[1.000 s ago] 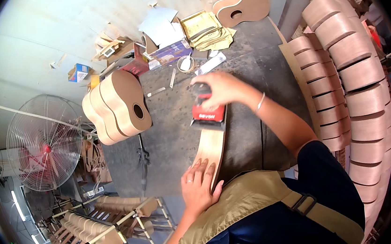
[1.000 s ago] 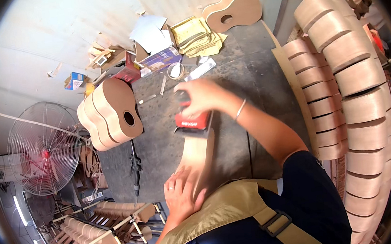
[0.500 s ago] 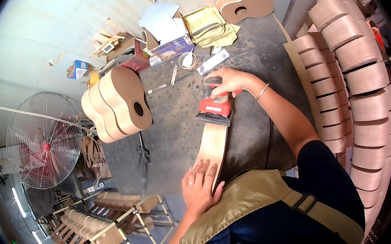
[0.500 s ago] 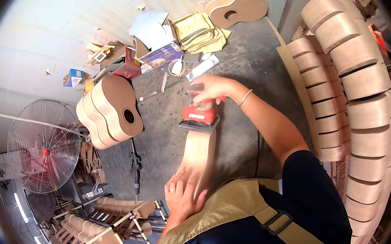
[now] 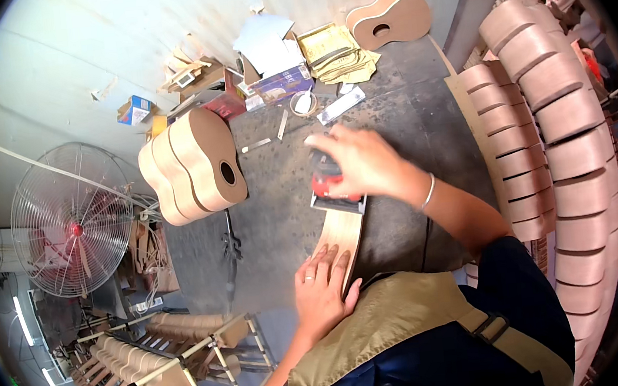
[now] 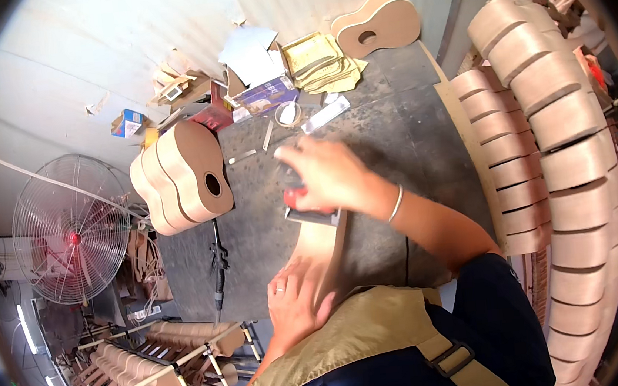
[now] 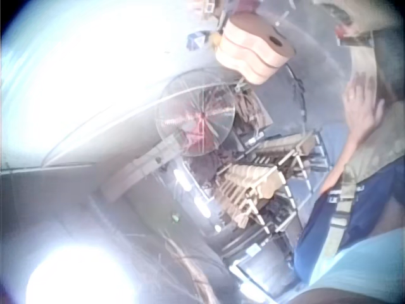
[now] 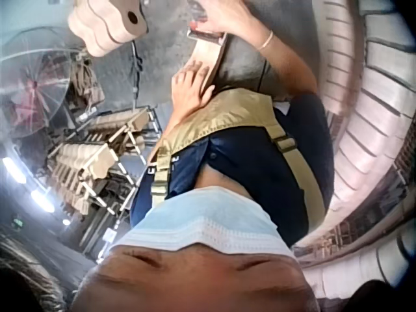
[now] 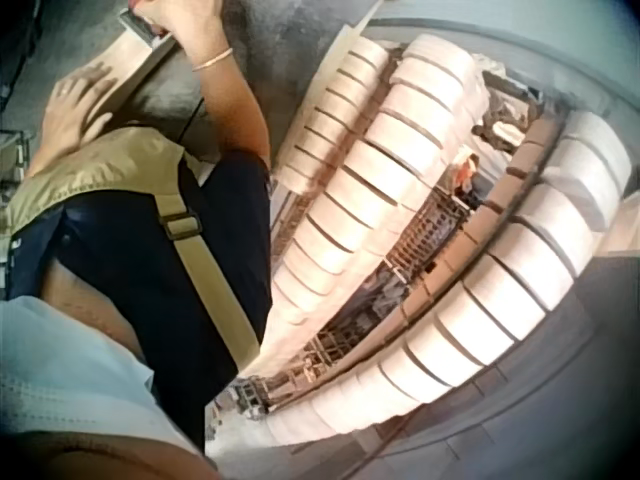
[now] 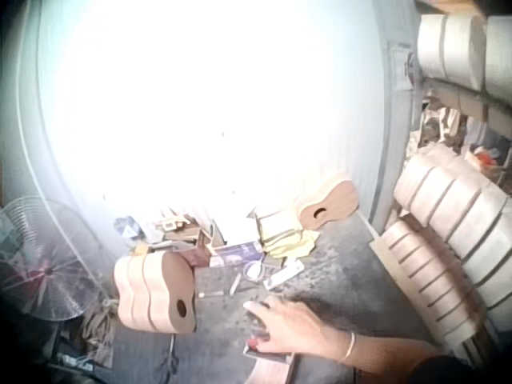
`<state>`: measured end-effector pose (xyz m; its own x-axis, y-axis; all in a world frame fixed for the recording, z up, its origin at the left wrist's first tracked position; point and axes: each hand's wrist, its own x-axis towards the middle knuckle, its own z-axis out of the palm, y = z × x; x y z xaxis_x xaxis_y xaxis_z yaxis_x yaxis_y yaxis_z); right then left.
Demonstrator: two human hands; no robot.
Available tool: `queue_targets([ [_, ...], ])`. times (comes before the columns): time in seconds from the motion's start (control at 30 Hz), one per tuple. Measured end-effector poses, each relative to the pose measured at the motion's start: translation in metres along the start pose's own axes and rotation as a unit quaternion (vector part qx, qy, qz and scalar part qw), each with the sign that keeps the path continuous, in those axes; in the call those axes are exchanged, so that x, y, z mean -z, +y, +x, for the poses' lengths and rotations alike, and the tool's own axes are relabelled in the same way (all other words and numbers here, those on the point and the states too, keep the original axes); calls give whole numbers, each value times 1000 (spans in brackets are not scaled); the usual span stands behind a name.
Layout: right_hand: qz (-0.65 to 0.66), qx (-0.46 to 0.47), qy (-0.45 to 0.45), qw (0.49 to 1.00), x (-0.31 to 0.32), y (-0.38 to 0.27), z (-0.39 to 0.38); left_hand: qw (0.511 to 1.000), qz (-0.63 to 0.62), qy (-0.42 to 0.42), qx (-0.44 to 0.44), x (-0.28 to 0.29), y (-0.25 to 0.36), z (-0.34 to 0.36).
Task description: The person uses a handheld electric sander to smooth the surface of unfinished wooden guitar bodies. They systematically sand the top and bottom curves of the instrument, rotating it to access different areas, and then place the finished piece on a stack of similar bodies.
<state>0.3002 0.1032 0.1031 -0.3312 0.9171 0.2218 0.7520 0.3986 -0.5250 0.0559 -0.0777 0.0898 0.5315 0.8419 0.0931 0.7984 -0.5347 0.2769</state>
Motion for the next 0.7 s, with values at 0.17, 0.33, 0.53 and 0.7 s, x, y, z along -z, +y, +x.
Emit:
queue_targets([
  [0.17,-132,79,-11,988,-13,-73,-35,1000,-3,10,-13,-3,-4,-2],
  [0.33,-92,0,-7,996,12,-56,-26,1000,-11,24,-3,-4,-4,-6],
  [0.53,-126,-32,82,988,24,-5,-29,999,-30,42,-12,-3,-3,-2],
  [0.7,36,-13,24,999,28,-19,-33,1000,-27,4,3,-2,-4,1],
])
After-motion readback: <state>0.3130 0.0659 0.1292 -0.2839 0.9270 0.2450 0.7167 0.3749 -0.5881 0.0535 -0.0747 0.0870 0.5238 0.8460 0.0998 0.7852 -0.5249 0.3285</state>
